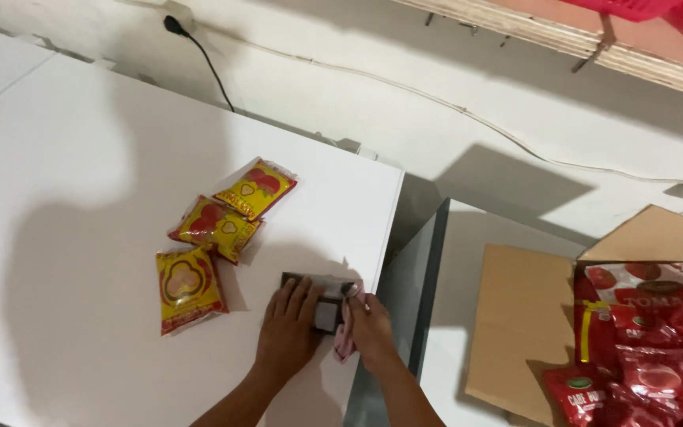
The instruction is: Wiping down and organizing sauce packets into display trays on a retail shelf.
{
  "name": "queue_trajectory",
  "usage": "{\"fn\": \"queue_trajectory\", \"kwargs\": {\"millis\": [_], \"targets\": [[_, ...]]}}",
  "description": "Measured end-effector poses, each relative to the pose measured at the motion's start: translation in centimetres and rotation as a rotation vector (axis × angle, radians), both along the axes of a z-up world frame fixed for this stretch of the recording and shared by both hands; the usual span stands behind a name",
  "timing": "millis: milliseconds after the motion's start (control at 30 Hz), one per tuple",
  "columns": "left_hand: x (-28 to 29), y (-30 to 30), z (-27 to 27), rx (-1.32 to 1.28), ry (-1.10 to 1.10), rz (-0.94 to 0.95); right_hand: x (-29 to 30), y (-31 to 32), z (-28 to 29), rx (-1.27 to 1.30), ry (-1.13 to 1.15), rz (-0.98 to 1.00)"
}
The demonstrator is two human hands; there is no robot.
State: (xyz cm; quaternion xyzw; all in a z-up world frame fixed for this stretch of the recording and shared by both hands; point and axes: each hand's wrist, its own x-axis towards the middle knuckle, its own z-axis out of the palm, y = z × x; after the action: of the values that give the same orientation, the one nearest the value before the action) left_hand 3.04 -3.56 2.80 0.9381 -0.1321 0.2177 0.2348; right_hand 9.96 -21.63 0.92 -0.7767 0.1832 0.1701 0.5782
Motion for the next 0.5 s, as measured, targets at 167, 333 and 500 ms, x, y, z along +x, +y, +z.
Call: {"fn": "queue_trajectory", "kwargs": {"millis": [167, 333, 500], "targets": [[3.0, 0.4, 2.6, -0.133, 0.294, 0.112, -0.5, -2.0, 2.3, 0.365, 0.072, -0.082], [4.6, -1.6, 1.9, -0.72, 0.48, 0.111, -0.4, -3.8, -0.9, 0.279, -0.04, -0.009], [5.5, -4.1, 1.3, -1.343, 0.758, -0.002, -2.7, -2.9, 3.0, 0.212, -0.024, -0.04]]}}
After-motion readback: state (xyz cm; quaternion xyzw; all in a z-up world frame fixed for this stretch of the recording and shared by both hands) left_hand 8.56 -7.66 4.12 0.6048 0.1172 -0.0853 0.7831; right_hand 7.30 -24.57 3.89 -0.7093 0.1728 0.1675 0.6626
